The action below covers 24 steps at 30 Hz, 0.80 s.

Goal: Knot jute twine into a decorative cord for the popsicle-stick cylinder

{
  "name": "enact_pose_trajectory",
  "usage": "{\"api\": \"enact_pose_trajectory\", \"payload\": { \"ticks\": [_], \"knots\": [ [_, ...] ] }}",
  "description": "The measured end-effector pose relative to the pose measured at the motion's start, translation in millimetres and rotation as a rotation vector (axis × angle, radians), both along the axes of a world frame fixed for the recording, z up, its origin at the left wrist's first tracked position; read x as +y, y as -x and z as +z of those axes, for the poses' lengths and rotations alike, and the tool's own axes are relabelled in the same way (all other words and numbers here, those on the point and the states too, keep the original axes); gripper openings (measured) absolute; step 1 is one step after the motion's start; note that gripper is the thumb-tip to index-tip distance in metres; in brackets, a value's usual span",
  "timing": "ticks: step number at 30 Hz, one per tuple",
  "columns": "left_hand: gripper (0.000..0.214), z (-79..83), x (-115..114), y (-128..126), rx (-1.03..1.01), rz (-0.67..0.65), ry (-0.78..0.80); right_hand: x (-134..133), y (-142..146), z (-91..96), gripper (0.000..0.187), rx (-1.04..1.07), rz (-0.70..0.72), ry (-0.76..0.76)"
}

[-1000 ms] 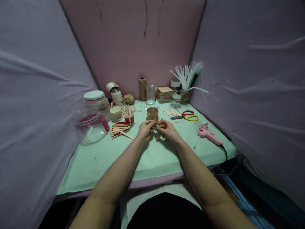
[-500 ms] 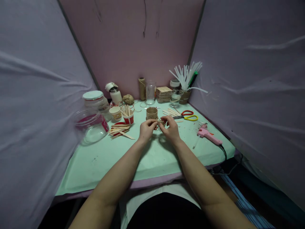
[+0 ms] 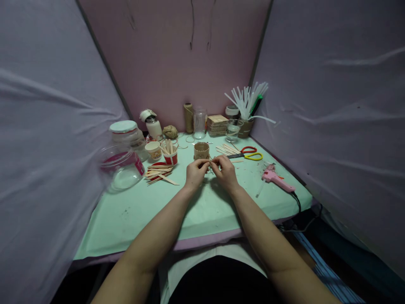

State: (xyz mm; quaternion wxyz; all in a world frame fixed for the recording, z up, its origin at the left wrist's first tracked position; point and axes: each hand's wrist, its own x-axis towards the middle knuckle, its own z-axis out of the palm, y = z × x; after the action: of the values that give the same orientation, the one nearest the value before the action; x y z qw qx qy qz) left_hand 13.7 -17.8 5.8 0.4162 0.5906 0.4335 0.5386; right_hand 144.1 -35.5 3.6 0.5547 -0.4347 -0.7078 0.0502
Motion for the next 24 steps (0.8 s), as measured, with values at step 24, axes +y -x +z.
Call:
{"api": "enact_pose_trajectory", "payload": {
  "ticks": [24],
  "knots": [
    [0.016,1.8,-1.8,3.4,0.183,0.105,-0.059,6.0,3.2,-8.3,0.016,-0.06,0.052,0.199]
  ]
}}
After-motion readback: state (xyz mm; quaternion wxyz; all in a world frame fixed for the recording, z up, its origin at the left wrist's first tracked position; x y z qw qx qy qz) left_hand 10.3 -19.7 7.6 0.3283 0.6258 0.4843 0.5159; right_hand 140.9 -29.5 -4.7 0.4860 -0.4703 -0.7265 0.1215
